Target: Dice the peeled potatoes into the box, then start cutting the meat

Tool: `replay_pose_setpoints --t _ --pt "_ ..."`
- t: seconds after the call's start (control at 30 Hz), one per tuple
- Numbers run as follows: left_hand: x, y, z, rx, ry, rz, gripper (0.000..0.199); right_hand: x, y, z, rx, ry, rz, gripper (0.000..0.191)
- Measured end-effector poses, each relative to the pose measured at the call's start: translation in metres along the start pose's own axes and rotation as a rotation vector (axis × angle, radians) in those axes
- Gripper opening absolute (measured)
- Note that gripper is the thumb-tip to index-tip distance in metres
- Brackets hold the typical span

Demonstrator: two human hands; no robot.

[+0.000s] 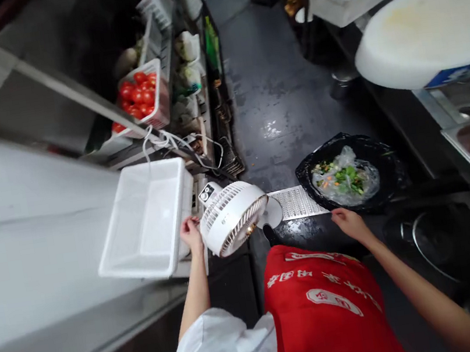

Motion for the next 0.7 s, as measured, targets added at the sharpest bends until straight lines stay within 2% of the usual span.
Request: replay_pose_setpoints --t 0.03,0.07,0.1,0.13,0.23,0.3,0.37,0.47,0.7 --pt "0.03 -0.006 0.009 -0.035 -0.104 -0.07 0.038 -0.006 -0.016 -0.032 0.091 -0.03 -0.044 0.022" --pt "0.057 -0.015 0.018 -0.044 -0.178 -0.159 0.039 -0.014 -0.033 -0.062 0.123 -0.058 -0.032 0.023" --pt "0.08 -0.027 0.025 -0.044 -0.212 -0.266 0.041 -0.021 -0.05 -0.089 0.144 -0.082 -0.018 0.025" --pt "0.099 -0.042 0.031 -0.024 -0.212 -0.42 0.044 -0.026 -0.067 -0.11 0.166 -0.111 -0.003 0.026" --pt "0.13 -0.088 0.041 0.093 -0.055 -0.892 0.057 -0.033 -0.113 -0.146 0.241 -0.171 0.052 0.025" --pt "0.132 -0.108 0.043 0.141 0.079 -1.087 0.064 -0.036 -0.132 -0.152 0.298 -0.197 0.087 0.023" --pt "0.128 -0.115 0.043 0.125 0.188 -1.17 0.07 -0.039 -0.145 -0.15 0.363 -0.231 0.117 0.021" --pt "0.121 -0.109 0.04 0.037 0.31 -1.213 0.074 -0.042 -0.162 -0.142 0.48 -0.301 0.136 0.021" --pt "0.124 -0.1 0.031 -0.024 0.395 -1.183 0.075 -0.045 -0.195 -0.137 0.707 -0.453 0.074 0.018"
Point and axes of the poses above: each hand's wrist, its own x-axis towards the middle knuckle, its own y-axis out of the back of the hand, z = x × y, the point moved 1 cm from there along x, towards the middle knuckle, and after that the axes turned 10 degrees about -x, right-handed, at the moved point
